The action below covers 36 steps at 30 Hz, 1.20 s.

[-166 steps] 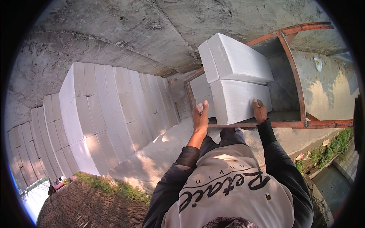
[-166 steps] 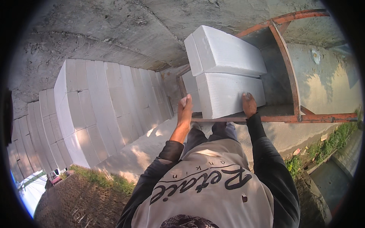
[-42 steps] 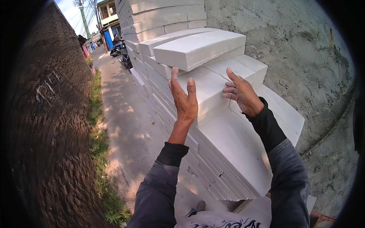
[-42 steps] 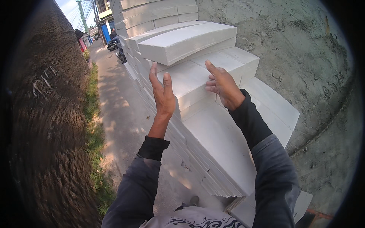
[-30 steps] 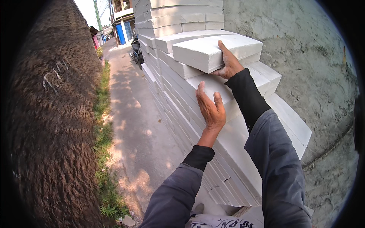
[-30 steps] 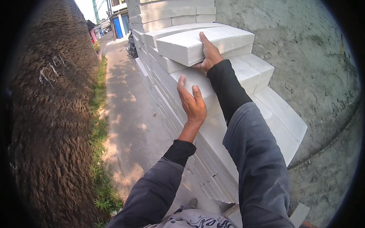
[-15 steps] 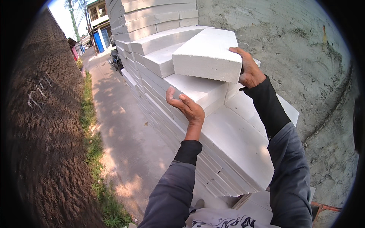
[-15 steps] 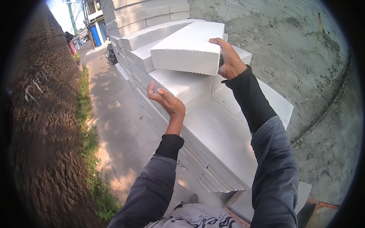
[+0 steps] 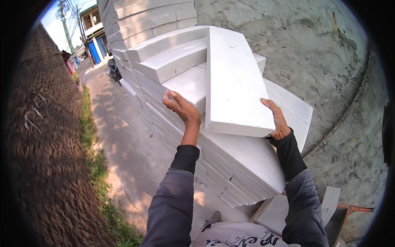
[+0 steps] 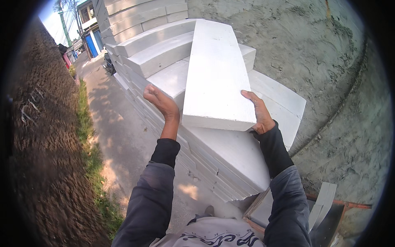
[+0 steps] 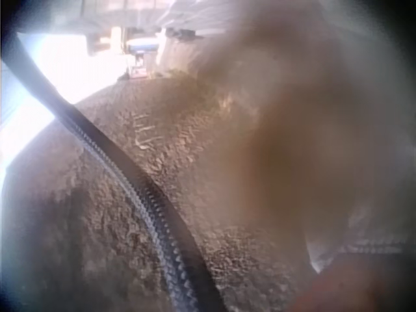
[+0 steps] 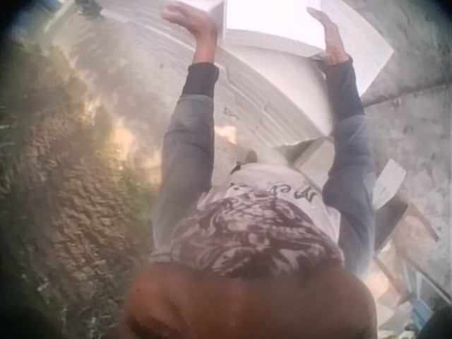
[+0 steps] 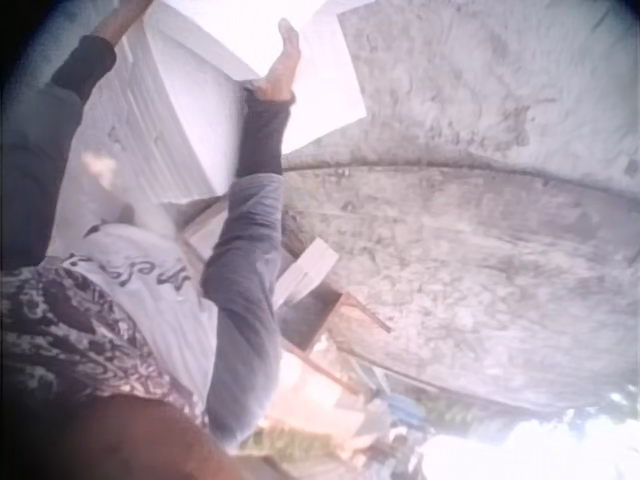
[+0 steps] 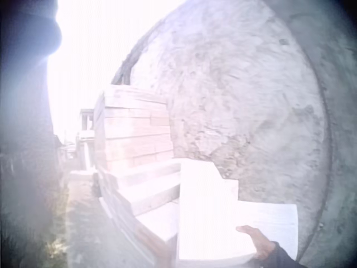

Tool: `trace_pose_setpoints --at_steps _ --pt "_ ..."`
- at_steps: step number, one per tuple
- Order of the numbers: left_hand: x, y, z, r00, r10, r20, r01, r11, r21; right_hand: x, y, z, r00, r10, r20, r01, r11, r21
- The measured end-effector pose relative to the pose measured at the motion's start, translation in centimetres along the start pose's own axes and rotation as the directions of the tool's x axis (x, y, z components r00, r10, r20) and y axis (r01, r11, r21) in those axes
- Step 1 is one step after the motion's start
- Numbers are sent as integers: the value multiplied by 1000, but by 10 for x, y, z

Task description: The person repeatedly picks up white rectangular blocks from a stack and places them into a red wheelbarrow. After loading several blocks, the person pushes the wheelbarrow along a narrow outdoor path.

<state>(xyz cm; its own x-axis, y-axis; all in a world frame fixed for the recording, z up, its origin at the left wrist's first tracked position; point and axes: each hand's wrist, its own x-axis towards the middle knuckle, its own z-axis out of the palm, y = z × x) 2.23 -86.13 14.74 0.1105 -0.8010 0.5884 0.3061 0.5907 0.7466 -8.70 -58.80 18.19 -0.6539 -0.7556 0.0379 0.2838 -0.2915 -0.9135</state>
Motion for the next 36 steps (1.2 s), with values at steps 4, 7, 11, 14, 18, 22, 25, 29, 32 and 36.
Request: trace_pose_setpoints --at_steps 4,7,11,14,18,22,25,29,32,36 --pt "41 66 36 958 77 276 -93 995 45 -27 3 -19 993 5 -121 -7 1000 -15" --pt "81 78 94 790 -306 532 175 943 282 -27 4 -16 996 77 -50 -75 997 36" --pt "94 60 147 348 -505 790 455 827 329 -36 -8 2 994 104 -44 -103 994 27" --pt "66 69 154 244 -424 872 663 729 169 -47 -15 -2 992 108 -62 -107 994 16" --pt "62 67 162 230 -409 883 744 659 111 -56 -11 -6 993 -36 -114 22 993 -118" --pt "63 65 150 191 -368 910 684 715 146 -97 -23 3 997 -21 -69 18 999 -46" --pt "45 106 117 139 -344 929 637 749 183 -149 -37 10 995 -1 -98 2 1000 6" --pt "-57 157 133 18 -281 960 686 701 193 -234 -29 -32 954 -91 -287 68 994 -89" --pt "-122 201 134 -59 -240 969 696 686 212 -301 -19 -55 909 -163 -383 120 984 -133" --pt "-204 241 141 -204 -175 963 663 699 267 -397 -21 -75 837 -126 -532 56 988 -146"
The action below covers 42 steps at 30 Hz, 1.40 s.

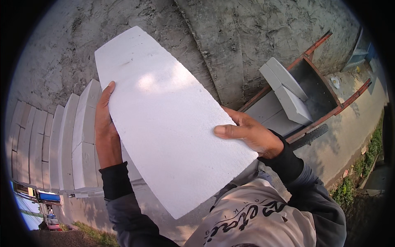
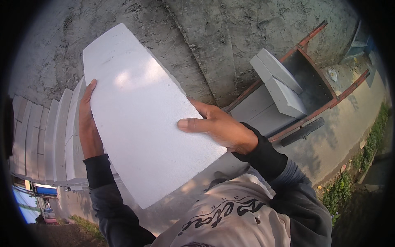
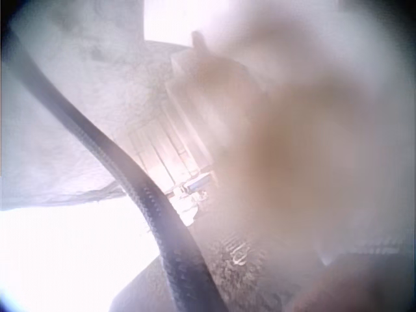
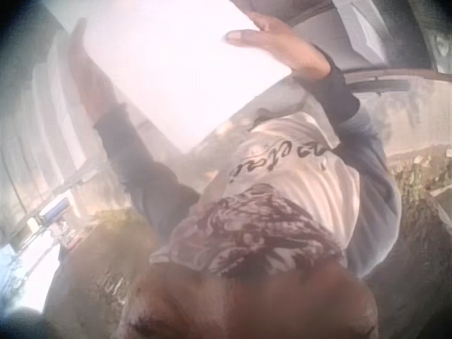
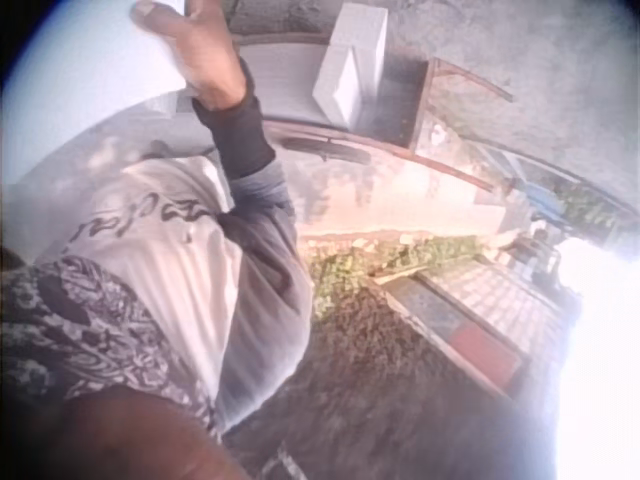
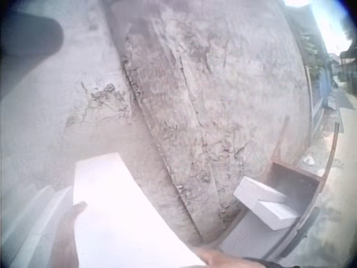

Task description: The person repeatedly picks up white rectangular blocks from a stack and places them into a red wheelbarrow. After loading several blocks, the person pushes the wheelbarrow along a narrow outdoor path.

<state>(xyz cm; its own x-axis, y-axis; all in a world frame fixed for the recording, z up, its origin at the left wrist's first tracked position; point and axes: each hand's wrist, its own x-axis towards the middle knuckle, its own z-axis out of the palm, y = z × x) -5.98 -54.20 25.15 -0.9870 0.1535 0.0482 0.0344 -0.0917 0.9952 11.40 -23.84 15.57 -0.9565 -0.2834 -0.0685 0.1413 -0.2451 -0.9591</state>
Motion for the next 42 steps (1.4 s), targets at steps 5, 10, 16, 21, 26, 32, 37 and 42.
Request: trace_pose_setpoints --at_steps 5,10,16,21,26,32,37,42 --pt "46 -73 144 936 -131 326 174 979 -104 -92 11 -92 972 44 -232 -6 987 160" --pt "64 -145 309 867 -250 432 323 941 -102 -172 25 -164 878 114 -465 -10 975 220" --pt "63 -240 480 679 -412 607 481 875 55 -245 58 -217 672 250 -697 101 902 420" --pt "45 -318 577 496 -523 693 596 786 167 -284 80 -241 583 335 -740 243 797 553" --pt "28 -372 626 299 -618 727 686 669 286 -302 103 -252 547 396 -738 313 721 618" --pt "20 -415 638 273 -720 638 690 609 392 -291 113 -250 457 469 -755 306 714 629" --pt "28 -410 641 254 -753 608 671 589 450 -284 127 -249 551 492 -674 385 567 728" --pt "35 -395 645 260 -735 626 595 633 495 -272 126 -247 558 499 -663 370 566 737"
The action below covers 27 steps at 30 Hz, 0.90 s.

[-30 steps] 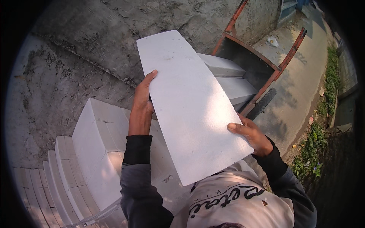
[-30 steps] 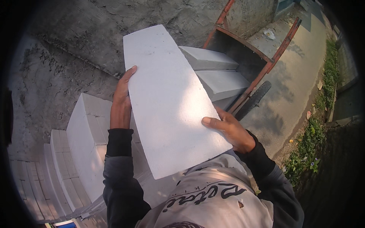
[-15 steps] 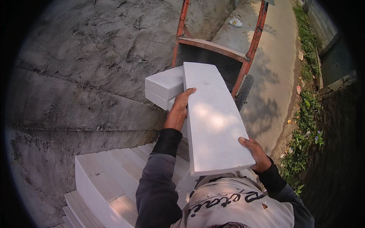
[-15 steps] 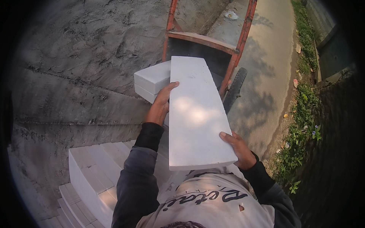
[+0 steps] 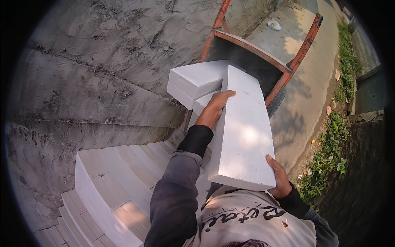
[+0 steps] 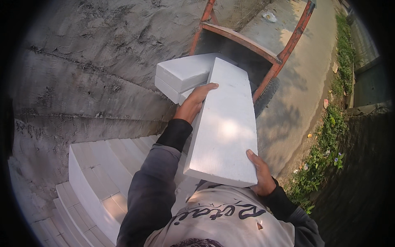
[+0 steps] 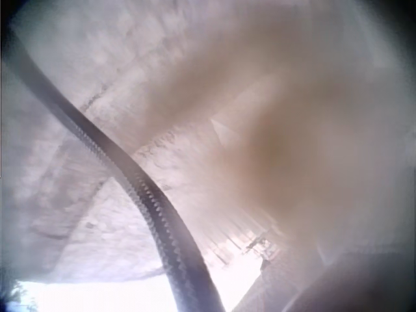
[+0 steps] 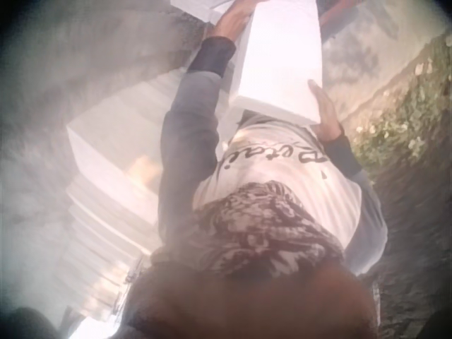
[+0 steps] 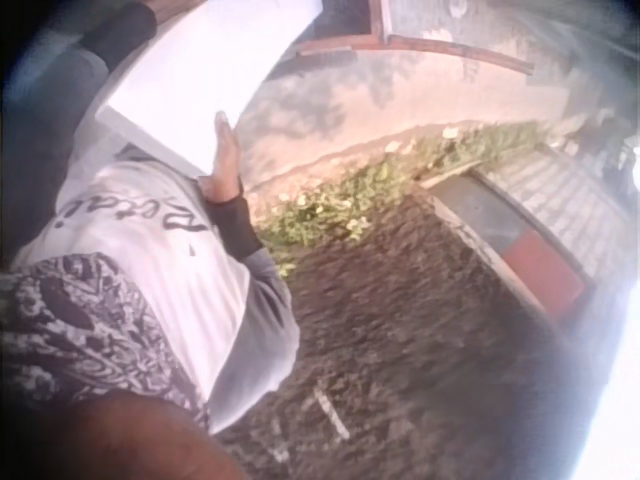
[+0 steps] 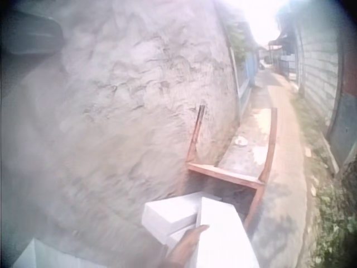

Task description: The person repeatedly picks up white rectangular blocks from a stack and places them into a red wheelbarrow. After loading several blocks, the person pushes the wheelbarrow along a narrow outdoor path.

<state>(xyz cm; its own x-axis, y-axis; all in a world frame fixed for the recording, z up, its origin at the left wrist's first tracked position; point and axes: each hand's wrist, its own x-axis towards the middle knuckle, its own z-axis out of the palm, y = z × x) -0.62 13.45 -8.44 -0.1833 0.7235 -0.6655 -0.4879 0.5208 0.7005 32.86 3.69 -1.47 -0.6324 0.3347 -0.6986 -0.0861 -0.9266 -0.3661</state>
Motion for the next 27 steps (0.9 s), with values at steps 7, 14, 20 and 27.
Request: trace_pose_setpoints --at_steps 7,14,20,27 --pt "7 2 -10 997 79 -3 -79 996 34 -3 1 28 999 27 -47 -23 996 83" --pt "8 -4 0 997 66 41 -69 995 74 -17 -3 36 995 6 -97 6 993 120" --pt "15 -18 -8 999 -38 20 36 994 100 -14 -6 50 996 78 -50 -70 987 146" --pt "-26 -10 -59 987 156 -39 -139 949 282 15 -16 65 997 80 10 -81 993 91"
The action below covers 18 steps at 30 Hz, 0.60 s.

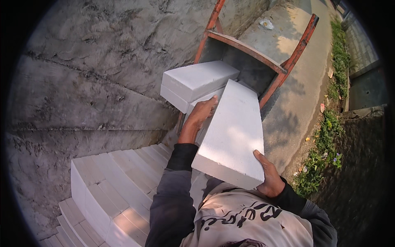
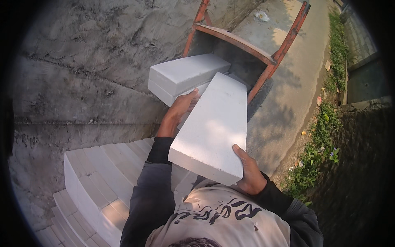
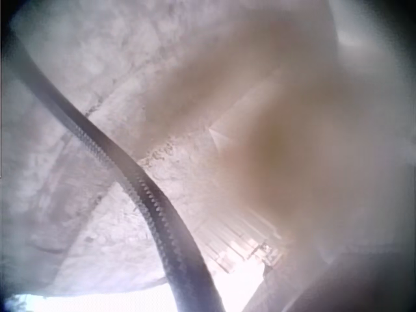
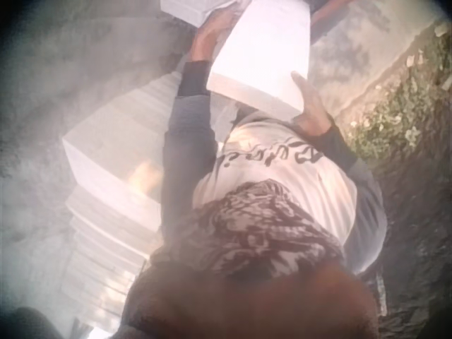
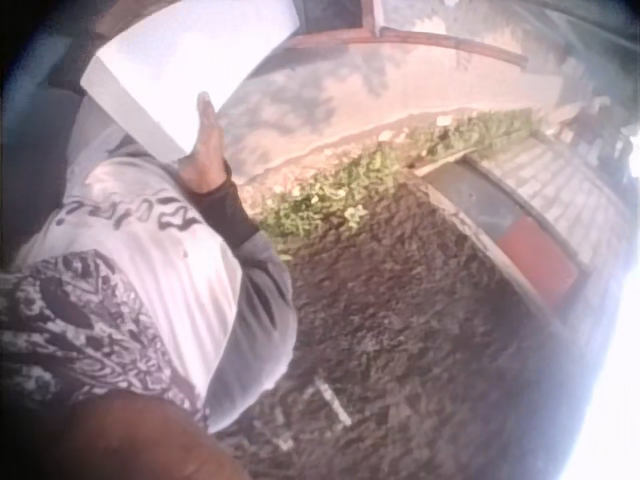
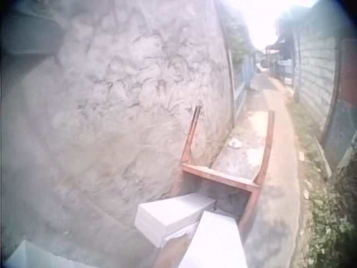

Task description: The person repeatedly picks up white rectangular blocks from a stack and places them into a red wheelbarrow. After loading several blocks, the person pushes the wheelbarrow along a narrow outdoor path.

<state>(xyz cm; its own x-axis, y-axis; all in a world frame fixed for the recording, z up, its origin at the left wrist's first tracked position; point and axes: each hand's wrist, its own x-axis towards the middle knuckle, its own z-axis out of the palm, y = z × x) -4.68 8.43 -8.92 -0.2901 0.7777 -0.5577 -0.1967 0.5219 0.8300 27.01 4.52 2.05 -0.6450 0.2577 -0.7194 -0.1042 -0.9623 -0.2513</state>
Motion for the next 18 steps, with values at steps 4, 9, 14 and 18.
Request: trace_pose_setpoints --at_steps 4,9,14,18 --pt "-81 42 -83 932 205 -299 -263 950 -168 49 -9 2 994 -78 78 80 997 -13" --pt "-147 2 -111 819 180 -544 -355 905 -235 134 -15 2 982 -157 108 160 987 -21" --pt "-163 -67 -79 863 9 -505 -199 925 -324 187 -22 -13 986 -154 71 156 987 -30" --pt "-157 -106 -58 867 -63 -495 -103 948 -300 178 -32 -4 999 -31 -19 26 966 -256"
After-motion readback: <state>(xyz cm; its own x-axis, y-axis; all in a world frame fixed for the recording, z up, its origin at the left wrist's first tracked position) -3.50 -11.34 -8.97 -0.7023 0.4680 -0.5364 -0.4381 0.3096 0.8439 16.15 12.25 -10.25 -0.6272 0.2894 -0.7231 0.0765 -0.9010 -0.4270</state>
